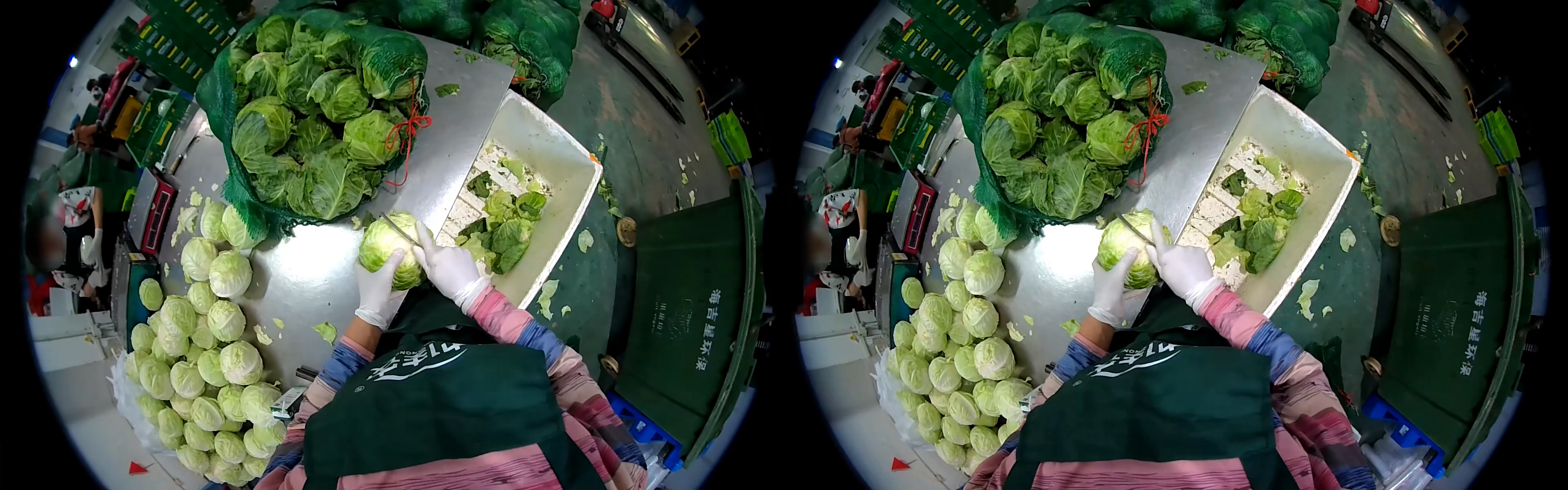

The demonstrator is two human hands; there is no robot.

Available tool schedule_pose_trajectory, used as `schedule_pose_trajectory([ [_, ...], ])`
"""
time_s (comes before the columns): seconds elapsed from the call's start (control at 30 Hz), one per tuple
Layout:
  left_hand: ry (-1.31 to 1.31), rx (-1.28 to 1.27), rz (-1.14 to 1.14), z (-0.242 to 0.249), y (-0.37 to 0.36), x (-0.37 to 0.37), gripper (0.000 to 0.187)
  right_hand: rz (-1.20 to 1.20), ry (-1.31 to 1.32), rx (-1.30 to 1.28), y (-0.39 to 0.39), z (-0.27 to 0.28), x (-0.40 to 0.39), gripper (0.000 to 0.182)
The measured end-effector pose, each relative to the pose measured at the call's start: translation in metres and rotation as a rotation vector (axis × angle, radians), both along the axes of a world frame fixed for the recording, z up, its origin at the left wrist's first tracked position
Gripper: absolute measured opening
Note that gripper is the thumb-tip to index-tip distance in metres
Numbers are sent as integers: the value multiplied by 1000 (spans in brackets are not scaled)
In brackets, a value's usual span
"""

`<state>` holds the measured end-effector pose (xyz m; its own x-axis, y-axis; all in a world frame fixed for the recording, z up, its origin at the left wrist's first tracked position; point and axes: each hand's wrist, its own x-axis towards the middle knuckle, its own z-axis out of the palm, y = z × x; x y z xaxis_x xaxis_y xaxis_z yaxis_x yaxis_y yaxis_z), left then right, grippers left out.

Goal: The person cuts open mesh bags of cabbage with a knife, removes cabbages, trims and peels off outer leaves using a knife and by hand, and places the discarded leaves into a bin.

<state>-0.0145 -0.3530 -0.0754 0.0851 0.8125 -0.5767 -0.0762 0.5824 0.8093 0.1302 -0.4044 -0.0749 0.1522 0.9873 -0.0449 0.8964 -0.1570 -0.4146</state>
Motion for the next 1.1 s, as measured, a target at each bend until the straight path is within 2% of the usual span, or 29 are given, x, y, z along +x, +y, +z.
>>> schedule_pose_trajectory([
  [0.03,0,-5,1,-1,-2,1,65,-23,12,-21,3,-6,3,54],
  [0.1,-168,77,45,1,-6,5,62,-38,19,-47,7,-15,5,53],
  [0.17,-176,43,55,8,-5,4,61,-137,169,-36,13,-19,4,51],
  [0.23,-182,9,53,12,-5,4,59,-149,196,-82,17,-14,7,46],
  [0.3,-240,67,14,15,-8,1,56,-226,269,31,30,-22,17,43],
  [0.37,-253,32,7,1,-8,-5,56,-211,254,59,32,-13,19,43],
  [0.43,-267,-9,10,6,-5,-12,56,-186,141,-23,34,-7,10,49],
  [0.5,-365,-98,-63,14,-8,-23,57,-230,134,-40,39,-16,8,48],
  [0.57,-338,-100,-86,-11,-7,-38,59,-243,167,68,45,-31,6,45],
  [0.6,-362,-108,-77,-7,-6,-40,60,-261,145,165,48,-36,5,43],
  [0.67,-386,-105,-71,-3,-5,-39,60,-263,138,159,52,-45,7,40],
  [0.77,-308,-65,-81,-15,-5,-45,68,-264,145,170,51,-39,3,34],
  [0.8,169,192,-67,-38,2,-53,75,-252,135,155,48,-32,-1,33],
  [0.83,647,442,-39,-28,5,-49,83,-237,125,135,45,-28,-5,31],
  [0.87,786,581,-66,-14,2,-54,95,-199,96,99,43,-27,-10,30],
  [0.9,788,585,-68,-9,3,-47,95,-162,114,163,39,-18,-19,35],
  [0.97,795,790,-233,-7,1,-31,95,-76,58,135,36,-17,-34,38],
  [1.0,957,767,-317,-25,3,-32,94,-78,7,160,36,-20,-39,41],
  [1.03,957,766,-311,-29,5,-35,94,-73,6,161,37,-16,-35,41],
  [1.1,526,538,-267,-33,3,-49,95,-88,82,196,34,-9,-28,42],
])
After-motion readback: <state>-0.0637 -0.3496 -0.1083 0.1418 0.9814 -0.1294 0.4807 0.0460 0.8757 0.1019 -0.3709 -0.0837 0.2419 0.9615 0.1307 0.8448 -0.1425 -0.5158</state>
